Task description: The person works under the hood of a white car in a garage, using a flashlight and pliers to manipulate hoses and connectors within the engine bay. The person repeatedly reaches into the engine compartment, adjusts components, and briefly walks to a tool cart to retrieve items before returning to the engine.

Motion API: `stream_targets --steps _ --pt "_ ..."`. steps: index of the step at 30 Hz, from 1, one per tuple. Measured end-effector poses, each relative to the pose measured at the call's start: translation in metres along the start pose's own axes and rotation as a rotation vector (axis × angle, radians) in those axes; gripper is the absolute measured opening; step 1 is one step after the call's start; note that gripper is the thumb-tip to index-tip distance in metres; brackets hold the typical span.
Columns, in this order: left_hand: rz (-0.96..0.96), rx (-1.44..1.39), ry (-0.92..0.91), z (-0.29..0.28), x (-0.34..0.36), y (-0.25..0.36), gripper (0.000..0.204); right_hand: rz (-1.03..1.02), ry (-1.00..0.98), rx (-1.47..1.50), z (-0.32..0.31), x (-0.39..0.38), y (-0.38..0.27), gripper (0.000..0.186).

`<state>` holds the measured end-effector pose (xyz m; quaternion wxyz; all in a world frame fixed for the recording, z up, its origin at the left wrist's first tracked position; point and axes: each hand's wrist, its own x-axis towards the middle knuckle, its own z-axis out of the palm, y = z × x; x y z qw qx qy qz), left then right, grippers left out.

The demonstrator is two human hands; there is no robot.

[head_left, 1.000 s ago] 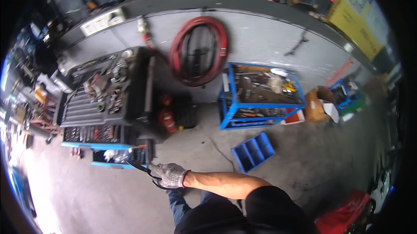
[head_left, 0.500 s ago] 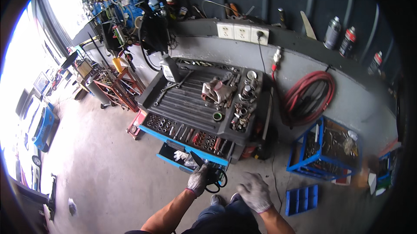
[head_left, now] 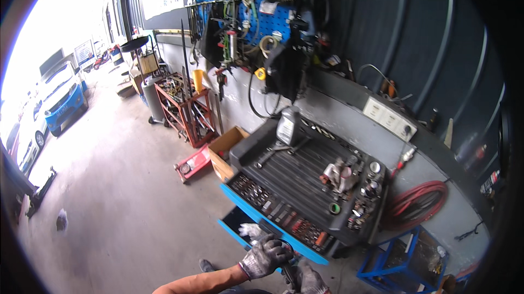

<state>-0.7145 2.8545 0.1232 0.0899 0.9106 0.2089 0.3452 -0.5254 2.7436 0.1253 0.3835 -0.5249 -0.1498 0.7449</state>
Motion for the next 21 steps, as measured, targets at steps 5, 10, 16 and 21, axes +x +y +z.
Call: stream_targets --steps 5,10,16,21 --pt "-0.075 0.151 0.003 -0.119 -0.067 -0.113 0.036 -0.527 -0.262 -0.579 0.145 0.132 0.011 0.023" --pt "-0.576 0.266 0.141 -0.239 -0.115 -0.185 0.065 -0.257 -0.296 -0.205 0.300 0.209 -0.045 0.025" --pt "-1.212 0.502 0.154 -0.278 -0.351 -0.267 0.048 -0.808 -0.283 -0.261 0.376 0.320 -0.192 0.022" --pt "-2.068 0.022 -0.121 -0.272 -0.575 -0.262 0.061 -1.052 -0.122 0.035 0.399 0.386 -0.319 0.014"
